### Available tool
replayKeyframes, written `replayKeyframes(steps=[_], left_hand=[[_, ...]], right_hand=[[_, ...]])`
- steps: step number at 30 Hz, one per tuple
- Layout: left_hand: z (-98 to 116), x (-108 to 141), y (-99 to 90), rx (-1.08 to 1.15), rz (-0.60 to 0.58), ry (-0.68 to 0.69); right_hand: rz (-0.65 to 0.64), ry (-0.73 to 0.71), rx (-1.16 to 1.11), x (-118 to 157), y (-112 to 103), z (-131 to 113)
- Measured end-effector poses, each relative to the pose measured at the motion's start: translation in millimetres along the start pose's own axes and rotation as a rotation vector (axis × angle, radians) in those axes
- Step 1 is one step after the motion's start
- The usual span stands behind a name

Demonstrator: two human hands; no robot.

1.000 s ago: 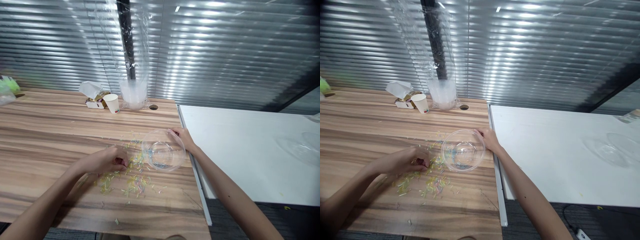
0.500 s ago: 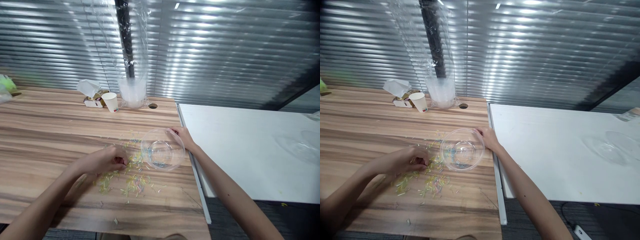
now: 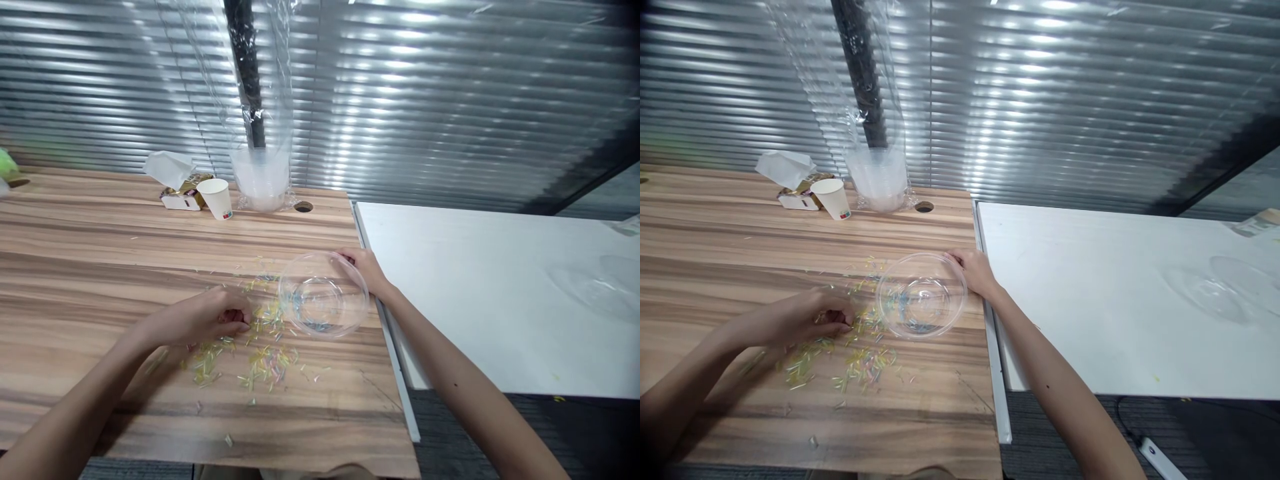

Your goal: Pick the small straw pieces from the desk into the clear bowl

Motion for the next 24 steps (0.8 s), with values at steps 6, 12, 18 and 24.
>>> replayKeyframes(steps=[6, 12, 18, 24], left_hand=[[1.4, -0.7, 1.4, -0.031, -0.009, 0.041], [8.1, -1.4, 1.1, -0.009, 0.000, 0.069], [7.6, -1.7, -4.4, 0.030, 0.081, 0.055], [3.7, 1.4, -17.3, 0.033, 0.236, 0.112]], right_hand=[[-0.015, -0.009, -0.017, -1.0, 0.2, -0.8], [-0.025, -0.019, -0.017, -1.7, -1.2, -4.8], [-0.015, -0.005, -0.021, -1.9, -2.1, -5.9], [-0.022, -0.009, -0.015, -1.9, -0.6, -4.2]])
Point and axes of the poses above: each hand's wrist, its own x-axis away from the middle knuckle, its own y-axis out of the palm, z = x × y, the point moved 7 cm from there along -x, towards the middle knuckle, and after that the axes turned 13 degrees about -y, right-handed, at the moved point
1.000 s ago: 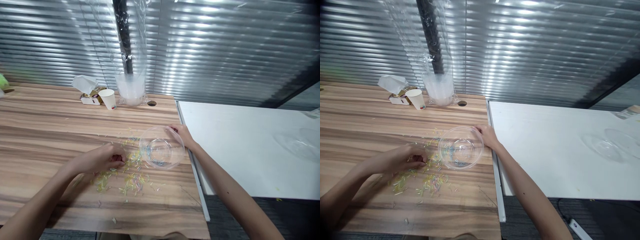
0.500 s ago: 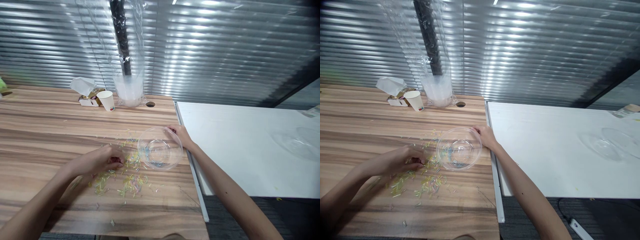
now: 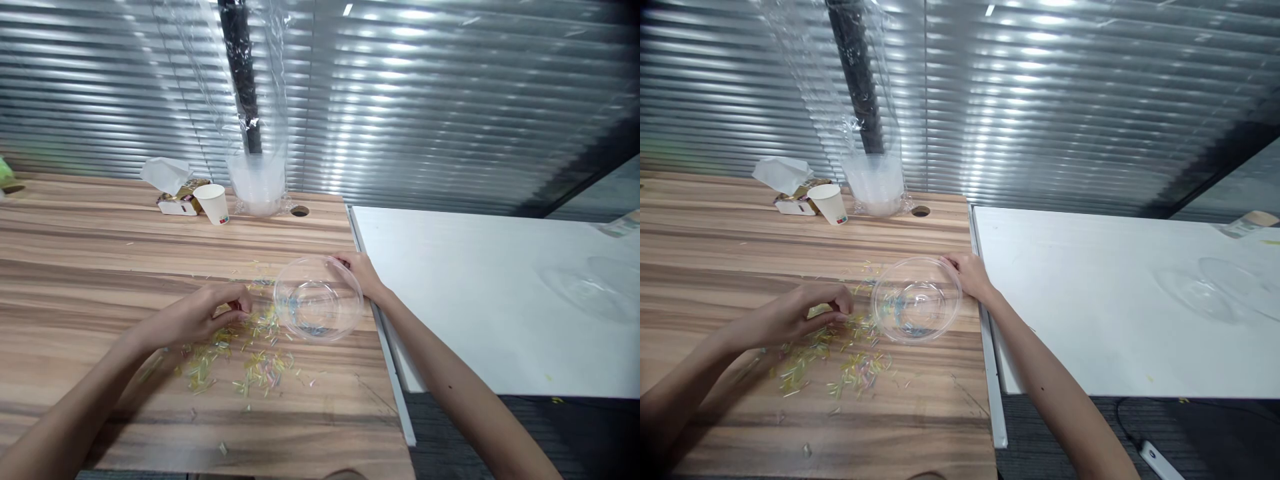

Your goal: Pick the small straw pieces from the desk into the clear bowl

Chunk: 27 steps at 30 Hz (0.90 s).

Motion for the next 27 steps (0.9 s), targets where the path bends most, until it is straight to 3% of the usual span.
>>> replayKeyframes(steps=[27], left_hand=[[-8.7, -1.4, 5.0, -0.066, 0.011, -0.008]], right_hand=[[0.005, -0.011, -0.010, 0.2, -0.6, -1.7]])
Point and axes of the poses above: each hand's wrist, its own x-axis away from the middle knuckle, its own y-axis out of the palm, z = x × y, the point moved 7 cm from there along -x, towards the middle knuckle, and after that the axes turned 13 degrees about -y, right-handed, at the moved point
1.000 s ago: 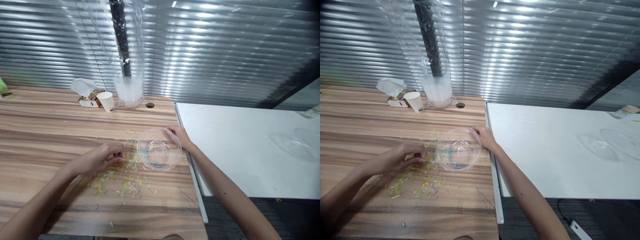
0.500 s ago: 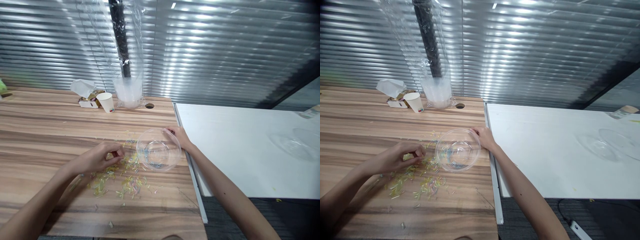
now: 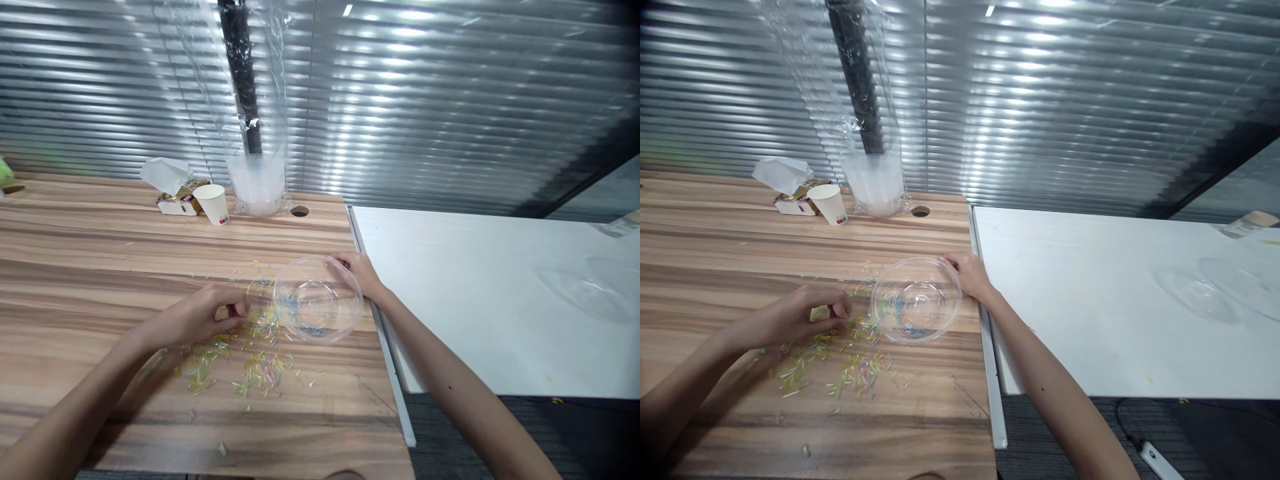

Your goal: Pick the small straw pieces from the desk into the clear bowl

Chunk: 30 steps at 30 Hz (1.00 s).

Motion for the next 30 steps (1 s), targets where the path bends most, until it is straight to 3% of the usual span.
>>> replayKeyframes(steps=[8, 30], left_hand=[[-1.1, -1.8, 1.9, -0.006, -0.032, -0.094], [-1.1, -3.4, 5.3, -0.015, -0.032, -0.076]], right_hand=[[-0.005, 0.012, 0.003, 0.5, 0.5, 2.0], [-0.017, 0.013, 0.022, -0.3, 0.8, 2.8]])
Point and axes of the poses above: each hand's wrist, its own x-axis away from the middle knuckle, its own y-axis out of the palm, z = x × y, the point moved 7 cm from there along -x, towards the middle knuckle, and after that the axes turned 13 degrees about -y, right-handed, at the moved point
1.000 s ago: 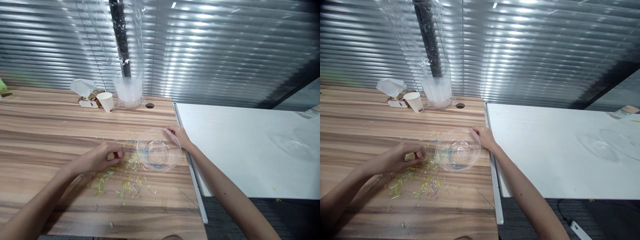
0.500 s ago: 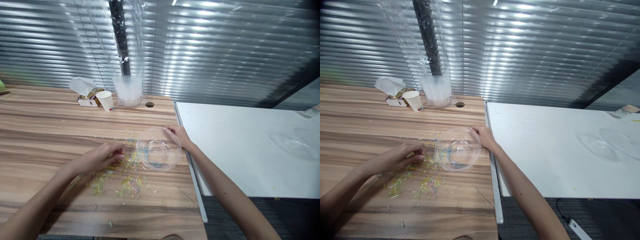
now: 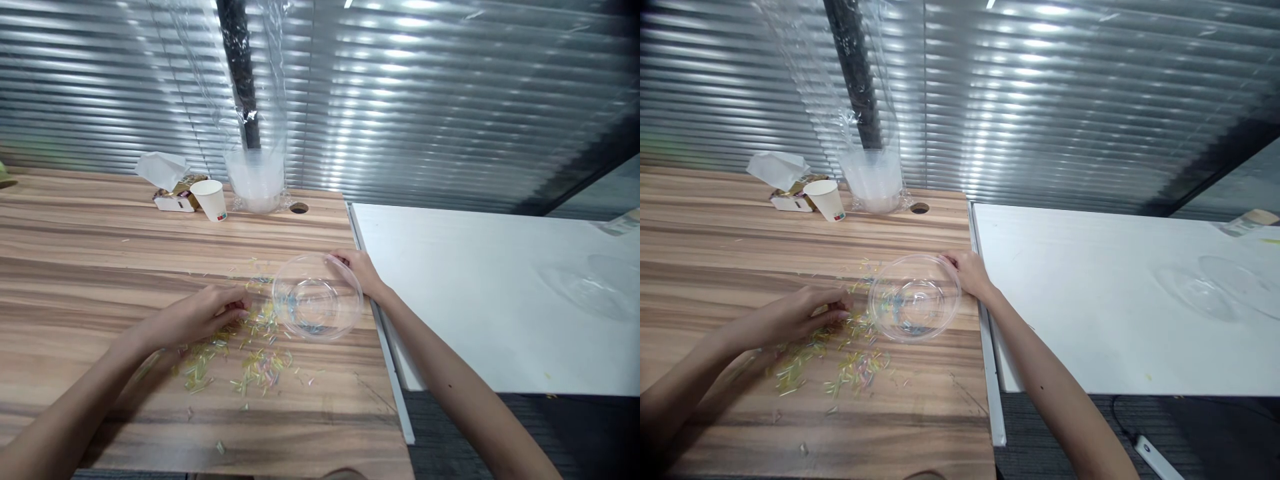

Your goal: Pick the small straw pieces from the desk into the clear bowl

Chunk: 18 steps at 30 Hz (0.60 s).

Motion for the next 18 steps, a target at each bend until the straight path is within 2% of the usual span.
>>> replayKeyframes(steps=[18], left_hand=[[6.0, -1.3, 4.8, -0.015, -0.056, 0.046]], right_hand=[[0.008, 0.029, 0.007, 1.3, 0.5, 3.5]])
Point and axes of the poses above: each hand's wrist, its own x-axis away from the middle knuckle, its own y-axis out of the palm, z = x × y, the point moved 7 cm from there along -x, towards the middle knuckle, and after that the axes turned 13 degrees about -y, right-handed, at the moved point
